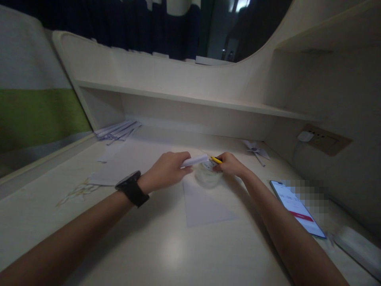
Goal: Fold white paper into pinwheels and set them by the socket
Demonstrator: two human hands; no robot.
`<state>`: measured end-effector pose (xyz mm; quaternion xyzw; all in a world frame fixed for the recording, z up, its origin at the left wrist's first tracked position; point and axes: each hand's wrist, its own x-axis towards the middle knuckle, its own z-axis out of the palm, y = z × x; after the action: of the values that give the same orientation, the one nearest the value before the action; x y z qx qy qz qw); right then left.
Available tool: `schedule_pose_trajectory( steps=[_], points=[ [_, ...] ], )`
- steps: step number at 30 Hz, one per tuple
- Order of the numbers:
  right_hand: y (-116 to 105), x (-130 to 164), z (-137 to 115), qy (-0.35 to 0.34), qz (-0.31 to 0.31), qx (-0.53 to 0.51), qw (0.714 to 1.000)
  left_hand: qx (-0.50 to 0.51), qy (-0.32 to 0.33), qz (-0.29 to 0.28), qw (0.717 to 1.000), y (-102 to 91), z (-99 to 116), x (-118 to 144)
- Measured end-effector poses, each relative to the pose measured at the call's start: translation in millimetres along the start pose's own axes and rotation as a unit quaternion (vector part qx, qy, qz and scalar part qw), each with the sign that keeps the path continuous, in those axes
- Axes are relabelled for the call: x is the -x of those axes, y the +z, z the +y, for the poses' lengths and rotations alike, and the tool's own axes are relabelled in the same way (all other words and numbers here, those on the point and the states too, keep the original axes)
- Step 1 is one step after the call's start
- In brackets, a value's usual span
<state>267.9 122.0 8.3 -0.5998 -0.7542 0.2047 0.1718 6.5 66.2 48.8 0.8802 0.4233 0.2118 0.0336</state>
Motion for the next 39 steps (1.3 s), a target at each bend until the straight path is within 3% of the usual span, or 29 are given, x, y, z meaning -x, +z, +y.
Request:
schedule_pose_trajectory(
  steps=[14,21,25,29,33,39],
  points=[
    [-2.0,8.6,0.5,-0.046,-0.057,-0.103,0.992,0.028,0.019,0.001,0.999,4.3,4.0,-6.4],
    [-3.4,12.2,-6.1,-0.067,-0.118,-0.159,0.978,0.065,0.005,0.003,0.998,24.7,2.1,-11.3],
    [-7.5,13.6,-8.5,-0.048,-0.15,-0.167,0.973,0.134,0.014,0.008,0.991,35.6,-0.5,-12.3],
    [-9.5,13.9,-9.4,-0.046,-0.155,-0.172,0.972,0.22,0.037,0.003,0.975,40.4,-3.0,-14.5],
    [-6.6,14.4,-8.4,-0.054,-0.151,-0.189,0.969,0.237,0.039,-0.013,0.971,41.2,-4.1,-13.5],
    [-0.6,17.2,-2.6,-0.053,-0.123,-0.241,0.961,0.308,0.019,0.013,0.951,51.4,-2.6,-10.9]
  ],
)
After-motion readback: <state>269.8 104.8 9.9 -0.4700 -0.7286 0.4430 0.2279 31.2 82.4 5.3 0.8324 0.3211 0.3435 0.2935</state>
